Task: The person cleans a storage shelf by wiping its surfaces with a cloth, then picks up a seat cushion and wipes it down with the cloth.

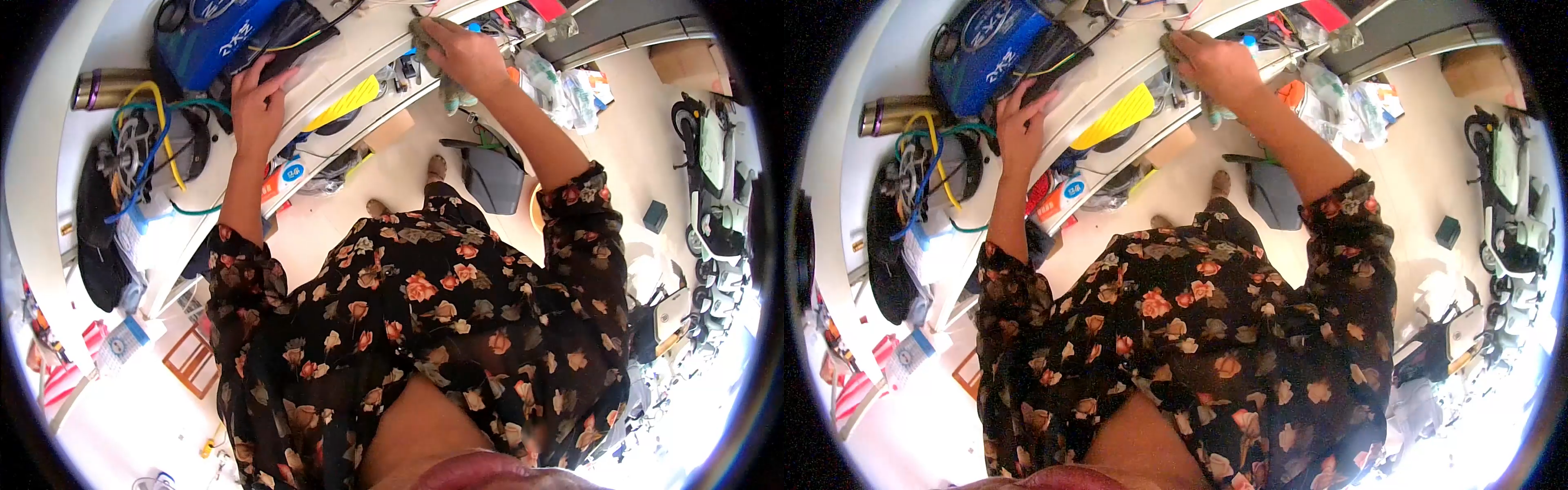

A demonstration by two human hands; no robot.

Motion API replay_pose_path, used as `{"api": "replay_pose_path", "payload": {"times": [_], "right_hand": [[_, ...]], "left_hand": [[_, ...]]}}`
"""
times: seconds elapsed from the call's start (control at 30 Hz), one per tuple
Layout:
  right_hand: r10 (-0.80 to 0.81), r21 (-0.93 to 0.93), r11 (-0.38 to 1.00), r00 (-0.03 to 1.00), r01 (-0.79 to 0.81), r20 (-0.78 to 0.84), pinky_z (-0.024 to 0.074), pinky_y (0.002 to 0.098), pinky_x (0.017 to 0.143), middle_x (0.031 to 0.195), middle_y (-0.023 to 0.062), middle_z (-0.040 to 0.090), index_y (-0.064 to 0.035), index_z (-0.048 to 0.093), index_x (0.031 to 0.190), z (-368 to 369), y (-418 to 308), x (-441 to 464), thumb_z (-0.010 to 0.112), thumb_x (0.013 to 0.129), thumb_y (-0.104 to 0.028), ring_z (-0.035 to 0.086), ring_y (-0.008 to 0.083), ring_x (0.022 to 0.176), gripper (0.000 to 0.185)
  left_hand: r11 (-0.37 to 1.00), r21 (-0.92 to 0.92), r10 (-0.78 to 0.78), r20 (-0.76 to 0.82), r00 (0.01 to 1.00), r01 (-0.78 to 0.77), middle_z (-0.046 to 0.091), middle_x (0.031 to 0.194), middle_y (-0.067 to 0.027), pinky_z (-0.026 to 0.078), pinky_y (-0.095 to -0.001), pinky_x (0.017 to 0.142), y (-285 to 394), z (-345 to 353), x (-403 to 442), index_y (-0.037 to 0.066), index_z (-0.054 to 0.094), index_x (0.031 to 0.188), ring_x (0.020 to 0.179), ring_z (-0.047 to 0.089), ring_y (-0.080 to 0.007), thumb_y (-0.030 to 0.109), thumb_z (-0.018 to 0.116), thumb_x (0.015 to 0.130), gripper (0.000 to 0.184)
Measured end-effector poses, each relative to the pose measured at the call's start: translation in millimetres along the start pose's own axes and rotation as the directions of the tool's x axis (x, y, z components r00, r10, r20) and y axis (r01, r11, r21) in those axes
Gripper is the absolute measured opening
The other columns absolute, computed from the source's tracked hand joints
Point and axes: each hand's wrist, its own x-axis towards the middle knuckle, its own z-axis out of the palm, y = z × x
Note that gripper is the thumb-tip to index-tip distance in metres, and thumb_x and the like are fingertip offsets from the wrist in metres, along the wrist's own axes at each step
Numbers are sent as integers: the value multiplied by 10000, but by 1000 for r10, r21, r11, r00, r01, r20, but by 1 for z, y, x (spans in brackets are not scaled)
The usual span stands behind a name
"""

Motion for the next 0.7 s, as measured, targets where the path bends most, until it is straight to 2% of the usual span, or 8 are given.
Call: {"api": "replay_pose_path", "payload": {"times": [0.3,0.4,0.43,0.47,0.53,0.57,0.67,0.7], "right_hand": [[-67,197,979,997,60,27,579,399,653,1106,79,700,-147,607,1271,33,-109,2,686,842,-277,703,304,783,455],[-35,241,971,992,5,124,580,397,682,1125,92,696,-146,626,1267,43,-136,3,697,834,-274,702,304,830,457],[-54,377,926,997,31,50,581,369,750,1144,90,708,-117,645,1256,51,-134,1,674,880,-264,714,276,872,405],[20,588,803,990,-98,138,579,365,767,1116,95,713,-116,644,1258,57,-131,-4,656,895,-258,716,255,876,391],[89,847,397,933,-355,349,576,357,802,1060,105,723,-114,643,1262,66,-122,-11,622,925,-247,721,214,883,363],[173,849,-53,833,-526,526,567,364,867,1082,106,717,-46,638,1243,45,-131,-14,587,951,-215,703,212,954,341],[50,613,-650,780,-449,624,553,386,917,1123,120,707,14,636,1210,25,-123,-25,579,950,-190,696,261,983,336],[32,526,-763,791,-375,610,535,402,952,1146,148,699,41,635,1192,20,-121,-29,577,921,-198,687,269,1008,365]], "left_hand": [[1000,-23,-10,-27,1000,9,647,1310,-64,467,-371,995,-19,10,-8,261,800,1068,1105,563,-315,41,585,814,398],[999,-33,6,-19,1000,-7,650,1301,-65,467,-376,994,-25,13,-6,275,797,1073,1107,563,-317,51,587,827,393],[999,-35,13,-17,1000,-14,652,1297,-66,467,-379,993,-27,13,-7,280,796,1075,1107,563,-318,55,587,832,391],[999,-30,18,-29,999,-19,652,1295,-67,466,-381,994,-27,13,-8,281,796,1076,1104,566,-320,57,587,836,389],[999,-21,37,-51,998,-38,654,1290,-68,463,-385,996,-27,14,-8,285,794,1078,1098,570,-322,61,587,843,385],[999,-25,28,-11,1000,-29,623,1340,-68,440,-393,1022,-28,14,-9,262,781,1123,1129,553,-324,43,568,847,412],[998,-54,20,-3,1000,-21,624,1337,-65,431,-393,1038,-27,13,-9,269,778,1128,1131,552,-325,45,568,848,416],[998,-56,12,-3,1000,-12,624,1337,-67,422,-391,1053,-26,13,-8,270,776,1134,1133,550,-327,52,571,851,412]]}}
